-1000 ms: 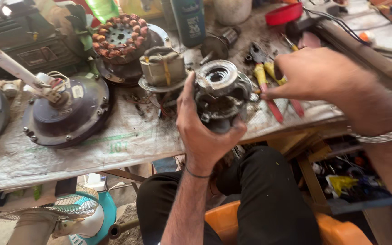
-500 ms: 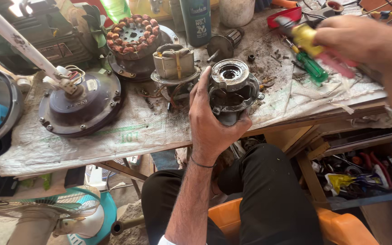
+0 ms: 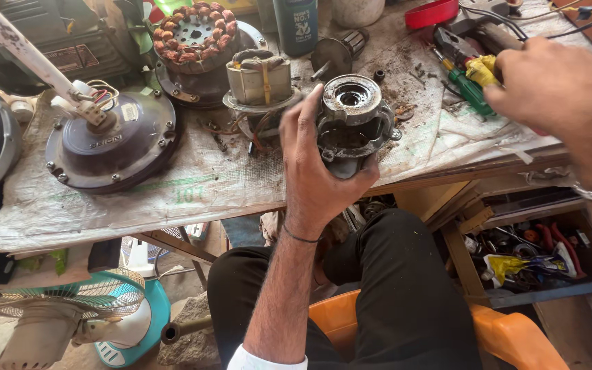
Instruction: The person cleans the interior of a motor housing with a metal rod and a cloth, then uses pliers to remove a small metal piece. They then insert a blue plastic component into the housing and manipulate a metal rod inside it. Finally, they handle a separate motor stator assembly.
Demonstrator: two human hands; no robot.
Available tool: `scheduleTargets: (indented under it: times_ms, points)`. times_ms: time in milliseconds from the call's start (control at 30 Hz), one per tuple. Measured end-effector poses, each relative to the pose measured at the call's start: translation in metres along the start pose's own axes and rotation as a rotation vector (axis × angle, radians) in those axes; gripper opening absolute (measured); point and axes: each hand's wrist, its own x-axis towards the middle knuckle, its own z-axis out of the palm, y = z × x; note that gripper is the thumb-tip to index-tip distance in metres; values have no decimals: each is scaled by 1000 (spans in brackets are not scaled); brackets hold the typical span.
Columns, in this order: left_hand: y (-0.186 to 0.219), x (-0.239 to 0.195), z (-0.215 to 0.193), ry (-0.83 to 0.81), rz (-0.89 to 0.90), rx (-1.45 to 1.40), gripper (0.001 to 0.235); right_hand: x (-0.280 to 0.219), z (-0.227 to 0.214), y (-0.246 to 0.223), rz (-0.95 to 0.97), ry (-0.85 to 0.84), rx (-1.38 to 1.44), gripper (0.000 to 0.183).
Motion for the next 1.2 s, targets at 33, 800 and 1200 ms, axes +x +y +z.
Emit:
scheduleTargets:
  times_ms: [33,800,1200]
  points:
    - [1,1,0,1,12,26,103,-5,-4,-2,8,41,8,42]
    - [-27,-4,9,-20,-46,-354,76,-11,-27,-45,-238,397,865,23]
    - [-3,10,12,58,-230,-366,59,-163,-19,-101,-156,573,1919,11]
